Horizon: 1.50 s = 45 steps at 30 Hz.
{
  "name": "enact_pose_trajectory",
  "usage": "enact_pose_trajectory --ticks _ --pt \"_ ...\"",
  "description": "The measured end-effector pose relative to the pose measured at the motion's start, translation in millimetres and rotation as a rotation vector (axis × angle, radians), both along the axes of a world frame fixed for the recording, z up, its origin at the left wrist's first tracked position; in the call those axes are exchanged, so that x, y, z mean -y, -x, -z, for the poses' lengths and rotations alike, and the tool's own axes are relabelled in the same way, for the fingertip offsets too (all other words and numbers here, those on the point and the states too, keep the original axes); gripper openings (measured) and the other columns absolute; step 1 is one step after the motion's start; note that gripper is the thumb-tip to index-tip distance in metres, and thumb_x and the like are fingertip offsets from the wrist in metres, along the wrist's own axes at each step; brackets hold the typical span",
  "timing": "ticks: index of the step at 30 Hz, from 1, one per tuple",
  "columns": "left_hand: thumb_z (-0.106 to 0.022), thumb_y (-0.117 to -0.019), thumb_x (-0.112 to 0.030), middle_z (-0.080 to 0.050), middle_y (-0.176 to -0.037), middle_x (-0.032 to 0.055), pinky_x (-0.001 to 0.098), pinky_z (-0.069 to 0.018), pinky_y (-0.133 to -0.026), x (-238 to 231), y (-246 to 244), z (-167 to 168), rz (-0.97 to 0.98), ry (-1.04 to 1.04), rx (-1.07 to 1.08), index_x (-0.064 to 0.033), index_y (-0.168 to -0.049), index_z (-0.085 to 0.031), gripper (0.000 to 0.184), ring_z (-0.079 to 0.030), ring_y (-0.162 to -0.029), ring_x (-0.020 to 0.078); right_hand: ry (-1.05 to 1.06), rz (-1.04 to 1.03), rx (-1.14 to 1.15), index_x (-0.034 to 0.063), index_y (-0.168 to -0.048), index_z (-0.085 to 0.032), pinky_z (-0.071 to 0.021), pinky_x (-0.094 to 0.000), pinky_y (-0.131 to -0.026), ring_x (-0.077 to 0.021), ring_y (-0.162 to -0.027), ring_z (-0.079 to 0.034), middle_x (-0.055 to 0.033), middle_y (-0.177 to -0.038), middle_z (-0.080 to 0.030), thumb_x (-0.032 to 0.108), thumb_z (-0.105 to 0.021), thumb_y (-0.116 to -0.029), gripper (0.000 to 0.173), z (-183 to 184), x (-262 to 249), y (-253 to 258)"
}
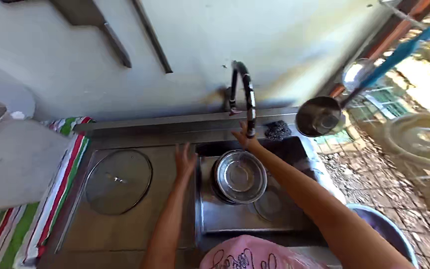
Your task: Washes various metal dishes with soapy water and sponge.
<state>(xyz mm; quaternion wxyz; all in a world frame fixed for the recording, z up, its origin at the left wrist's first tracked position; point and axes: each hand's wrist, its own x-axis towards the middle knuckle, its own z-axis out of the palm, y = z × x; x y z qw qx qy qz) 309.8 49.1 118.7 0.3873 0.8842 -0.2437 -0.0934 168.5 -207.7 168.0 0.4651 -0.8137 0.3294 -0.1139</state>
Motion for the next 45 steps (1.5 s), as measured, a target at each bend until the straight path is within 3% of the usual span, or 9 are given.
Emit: enact_pose_trajectory --ticks 6,11,13,17,21,25,29,37,45 --pt "-0.073 -0.0912 -0.029 -0.026 -0.158 0.0379 0.0632 -0.0326 -0.116 -208.0 -150.6 24.8 -0.816 -0.418 -0.056 0.0038 -0.158 -0.028 0.087 -0.026 -0.146 0.0556 -0.611 -0.023 0.059 -0.0021 -0.142 -0.050 -0.0566 -0.0399 -0.089 -0.0243 -0.107 -0.067 -0.0190 -0.131 -0.062 0.011 -0.048 -0.1078 0.037 -32.3 -55.7 11.5" --pt "-0.060 -0.0992 -0.013 -0.059 -0.129 0.0254 0.0440 -0.0523 -0.093 -234.3 -161.9 39.7 -0.944 0.020 -0.263 0.0043 -0.143 -0.048 0.048 -0.062 -0.110 0.0312 -1.001 0.226 0.177 -0.0043 -0.120 -0.059 -0.0569 -0.0243 -0.067 -0.0096 -0.069 -0.065 -0.0044 -0.084 -0.066 0.010 -0.044 -0.1093 0.022 -35.6 -73.7 22.8" --pt "-0.050 -0.1071 -0.023 -0.047 -0.078 0.0003 0.0211 -0.0421 -0.052 -217.2 -147.6 35.6 -0.890 0.308 -0.347 -0.0044 -0.123 -0.057 0.025 -0.045 -0.056 0.0070 -0.944 0.225 0.181 0.0003 -0.104 -0.063 -0.0430 -0.0155 -0.046 -0.0017 -0.047 -0.048 0.0045 -0.063 -0.053 0.015 -0.053 -0.1070 0.018 -33.4 -67.1 21.4" --pt "-0.044 -0.1077 -0.014 -0.039 -0.059 -0.0128 0.0129 -0.0309 -0.039 -178.6 -91.8 10.8 -0.578 0.559 -0.554 -0.0082 -0.117 -0.057 0.018 -0.033 -0.041 -0.0027 -0.526 0.086 0.014 0.0043 -0.080 -0.056 -0.0350 -0.0225 -0.046 -0.0059 -0.046 -0.038 0.0018 -0.058 -0.044 0.012 -0.062 -0.0980 0.021 -34.8 -52.3 29.5" --pt "-0.036 -0.1060 -0.004 -0.048 -0.066 -0.0099 0.0130 -0.0347 -0.043 -109.1 -40.9 -51.2 -0.318 0.506 -0.774 -0.0048 -0.125 -0.056 0.027 -0.039 -0.045 -0.0009 -0.006 -0.335 -0.107 -0.0078 -0.120 -0.065 -0.0487 -0.0579 -0.096 -0.0402 -0.110 -0.062 -0.0268 -0.119 -0.065 0.001 -0.082 -0.0767 0.047 -22.1 -61.3 61.8" --pt "-0.037 -0.1038 0.001 -0.049 -0.070 -0.0052 0.0131 -0.0355 -0.045 -8.2 -6.9 -102.5 -0.066 0.303 -0.966 0.0003 -0.131 -0.049 0.030 -0.041 -0.049 -0.0001 0.274 -0.530 -0.083 0.0177 -0.157 -0.042 -0.0230 -0.0801 -0.110 -0.0483 -0.153 -0.022 -0.0207 -0.169 -0.022 0.013 -0.094 -0.0674 0.103 -34.5 -102.4 104.4" --pt "-0.038 -0.1044 0.002 -0.052 -0.079 -0.0013 0.0145 -0.0368 -0.047 94.1 35.6 -117.2 0.225 0.109 -1.066 0.0002 -0.139 -0.043 0.035 -0.042 -0.052 0.0008 0.636 -0.212 0.212 0.0061 -0.118 -0.075 -0.0273 -0.0759 -0.113 -0.0440 -0.139 -0.050 -0.0169 -0.141 -0.063 0.020 -0.070 -0.0950 0.027 -21.5 -86.2 145.7" --pt "-0.033 -0.1030 0.011 -0.057 -0.134 0.0187 0.0303 -0.0498 -0.097 214.1 101.1 -98.7 0.685 0.028 -0.947 0.0068 -0.142 -0.045 0.041 -0.063 -0.110 0.0170 0.784 0.178 0.353 -0.0060 -0.108 -0.075 -0.0558 -0.0524 -0.100 -0.0394 -0.110 -0.072 -0.0220 -0.114 -0.075 0.004 -0.057 -0.0941 0.025 51.7 -36.3 232.1" --pt "-0.063 -0.1011 -0.012 -0.066 -0.085 0.0025 0.0193 -0.0480 -0.063 191.2 113.3 -64.5 0.629 -0.214 -0.717 0.0046 -0.118 -0.064 0.024 -0.055 -0.064 0.0023 0.185 0.798 0.017 -0.0079 -0.110 -0.073 -0.0526 -0.0574 -0.084 -0.0389 -0.085 -0.070 -0.0258 -0.090 -0.072 0.011 -0.061 -0.0980 0.025 105.3 -26.1 252.0"
